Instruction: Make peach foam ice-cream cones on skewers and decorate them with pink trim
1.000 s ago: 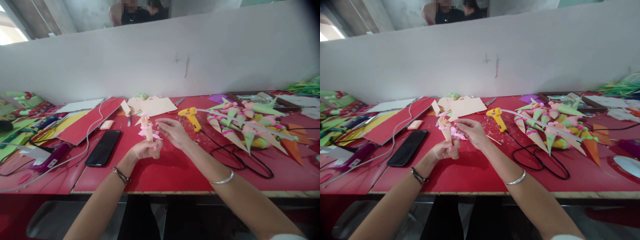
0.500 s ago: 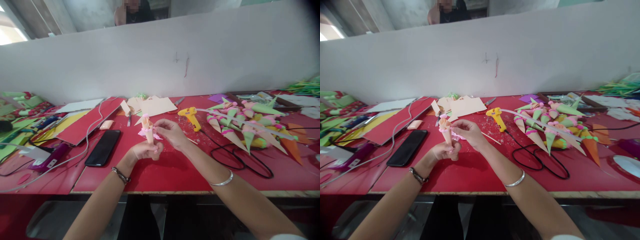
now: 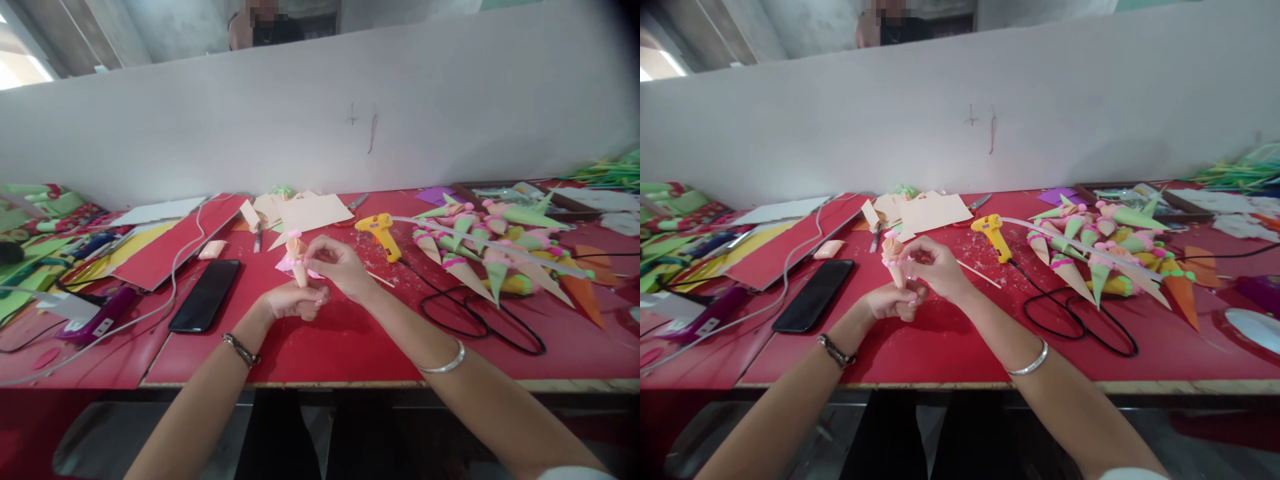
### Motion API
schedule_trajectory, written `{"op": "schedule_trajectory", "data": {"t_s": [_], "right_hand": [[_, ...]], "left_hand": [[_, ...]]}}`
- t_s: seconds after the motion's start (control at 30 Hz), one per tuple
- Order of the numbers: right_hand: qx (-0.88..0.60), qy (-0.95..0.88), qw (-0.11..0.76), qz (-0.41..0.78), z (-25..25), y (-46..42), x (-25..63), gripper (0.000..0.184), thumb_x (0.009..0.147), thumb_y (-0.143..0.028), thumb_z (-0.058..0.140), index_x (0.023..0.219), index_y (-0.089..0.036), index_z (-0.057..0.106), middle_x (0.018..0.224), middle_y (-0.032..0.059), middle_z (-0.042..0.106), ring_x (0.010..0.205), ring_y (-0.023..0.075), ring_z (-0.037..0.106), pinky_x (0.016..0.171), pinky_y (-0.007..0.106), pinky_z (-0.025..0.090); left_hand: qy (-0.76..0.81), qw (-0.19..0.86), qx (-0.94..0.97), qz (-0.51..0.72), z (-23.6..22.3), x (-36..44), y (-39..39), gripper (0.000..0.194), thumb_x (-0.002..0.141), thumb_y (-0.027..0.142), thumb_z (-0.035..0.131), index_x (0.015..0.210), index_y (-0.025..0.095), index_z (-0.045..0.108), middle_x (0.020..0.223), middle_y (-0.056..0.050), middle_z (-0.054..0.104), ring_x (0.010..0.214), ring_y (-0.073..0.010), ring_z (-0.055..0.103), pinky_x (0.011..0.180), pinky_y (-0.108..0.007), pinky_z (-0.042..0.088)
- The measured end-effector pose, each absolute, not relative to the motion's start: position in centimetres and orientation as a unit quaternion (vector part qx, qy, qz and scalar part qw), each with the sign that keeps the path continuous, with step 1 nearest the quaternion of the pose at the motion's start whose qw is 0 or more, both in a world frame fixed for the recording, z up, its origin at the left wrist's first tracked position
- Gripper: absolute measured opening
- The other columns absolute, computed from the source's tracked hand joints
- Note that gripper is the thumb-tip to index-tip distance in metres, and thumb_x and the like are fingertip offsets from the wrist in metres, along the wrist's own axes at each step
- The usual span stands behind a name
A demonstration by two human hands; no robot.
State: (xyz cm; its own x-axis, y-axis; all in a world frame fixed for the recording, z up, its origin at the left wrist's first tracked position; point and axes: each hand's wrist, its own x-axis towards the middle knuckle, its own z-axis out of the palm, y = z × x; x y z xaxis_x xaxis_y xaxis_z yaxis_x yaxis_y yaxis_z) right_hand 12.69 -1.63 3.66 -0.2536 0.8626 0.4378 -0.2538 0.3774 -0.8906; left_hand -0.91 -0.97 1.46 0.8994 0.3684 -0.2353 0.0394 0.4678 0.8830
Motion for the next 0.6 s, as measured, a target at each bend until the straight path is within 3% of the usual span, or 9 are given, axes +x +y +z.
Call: {"op": "schedule_trajectory", "data": {"t_s": [0.17,0.47,0.6], "right_hand": [[-0.26,-0.614,0.556,0.496,3.61,-1.79,12.57,0.021,0.062,-0.029,0.067,0.071,-0.019,0.051,0.07,-0.0036,0.046,0.066,0.0082,0.044,0.06,0.021,0.037],[-0.192,-0.552,0.527,0.617,3.0,-1.17,12.89,0.021,0.068,-0.029,0.062,0.082,-0.023,0.048,0.078,-0.0031,0.051,0.068,0.0083,0.05,0.058,0.02,0.041],[-0.196,-0.549,0.519,0.625,2.79,-1.04,12.87,0.027,0.066,-0.028,0.064,0.089,-0.025,0.05,0.092,-0.0012,0.053,0.076,0.0098,0.052,0.063,0.021,0.044]], "left_hand": [[0.214,0.827,0.511,0.096,1.17,-0.91,-0.89,0.027,0.067,0.034,0.063,0.062,0.014,0.044,0.043,0.011,0.023,0.034,-0.0009,0.016,0.036,-0.017,0.012],[0.188,0.841,0.501,0.086,1.5,-1.02,-0.98,0.029,0.065,0.035,0.064,0.059,0.014,0.044,0.039,0.01,0.023,0.033,-0.0011,0.015,0.036,-0.018,0.011],[0.188,0.841,0.502,0.071,1.55,-1.09,-1.02,0.028,0.066,0.034,0.064,0.059,0.014,0.045,0.04,0.01,0.022,0.033,-0.0014,0.016,0.037,-0.018,0.011]]}}
